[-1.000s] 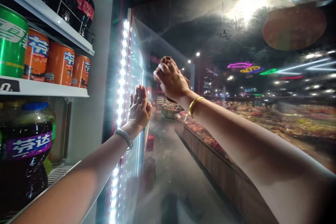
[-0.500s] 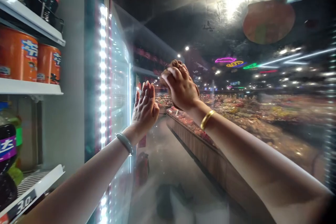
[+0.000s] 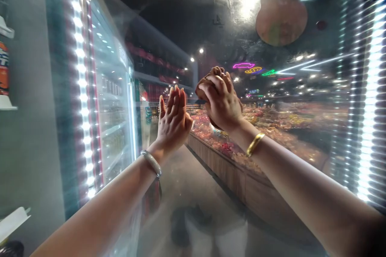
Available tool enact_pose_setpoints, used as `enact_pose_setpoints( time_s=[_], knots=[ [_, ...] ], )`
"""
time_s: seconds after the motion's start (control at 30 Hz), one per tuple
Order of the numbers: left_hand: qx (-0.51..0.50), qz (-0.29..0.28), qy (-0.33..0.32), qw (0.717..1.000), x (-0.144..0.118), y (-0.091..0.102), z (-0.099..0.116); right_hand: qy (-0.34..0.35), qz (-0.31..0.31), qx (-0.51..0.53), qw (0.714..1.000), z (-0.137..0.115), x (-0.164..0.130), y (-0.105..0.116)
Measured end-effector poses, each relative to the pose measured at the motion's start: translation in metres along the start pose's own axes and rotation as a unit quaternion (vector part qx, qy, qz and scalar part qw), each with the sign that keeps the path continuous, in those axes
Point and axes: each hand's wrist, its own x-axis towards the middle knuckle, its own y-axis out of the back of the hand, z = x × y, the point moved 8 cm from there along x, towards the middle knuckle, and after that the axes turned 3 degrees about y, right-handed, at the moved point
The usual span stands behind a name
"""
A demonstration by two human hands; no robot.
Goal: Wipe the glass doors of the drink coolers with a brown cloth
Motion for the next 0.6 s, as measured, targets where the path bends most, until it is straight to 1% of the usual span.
enact_pose_setpoints(
  time_s=[0.07, 0.1, 0.17, 0.23, 0.3, 0.37, 0.43, 0.47, 0.53, 0.6],
  knots=[
    [-0.007, -0.005, 0.005, 1.0, 0.007, -0.005, 0.009, 0.003, -0.017, 0.003, 1.0, -0.01, 0.002, -0.006],
    [-0.01, -0.005, 0.005, 1.0, 0.008, -0.007, 0.013, 0.018, -0.029, 0.006, 0.999, -0.015, -0.003, -0.008],
    [-0.011, 0.0, -0.002, 1.0, 0.006, -0.01, 0.02, 0.063, -0.048, 0.011, 0.997, -0.02, -0.022, -0.006],
    [-0.008, 0.003, -0.017, 1.0, 0.001, -0.013, 0.026, 0.097, -0.05, 0.007, 0.994, -0.011, -0.046, 0.006],
    [-0.005, 0.001, -0.029, 1.0, -0.003, -0.014, 0.031, 0.096, -0.037, -0.007, 0.995, 0.01, -0.059, 0.022],
    [-0.007, 0.0, -0.031, 0.999, 0.0, -0.015, 0.036, 0.06, -0.013, -0.024, 0.998, 0.033, -0.055, 0.035],
    [-0.011, 0.0, -0.03, 0.999, 0.008, -0.015, 0.042, 0.013, 0.015, -0.036, 0.999, 0.048, -0.039, 0.041],
    [-0.014, 0.001, -0.029, 0.999, 0.012, -0.016, 0.046, -0.004, 0.027, -0.04, 0.999, 0.049, -0.03, 0.041],
    [-0.02, 0.001, -0.026, 0.999, 0.02, -0.018, 0.053, -0.016, 0.03, -0.043, 0.999, 0.04, -0.018, 0.035],
    [-0.028, 0.002, -0.019, 0.999, 0.023, -0.021, 0.06, 0.01, 0.001, -0.034, 0.999, 0.023, -0.02, 0.028]
  ],
)
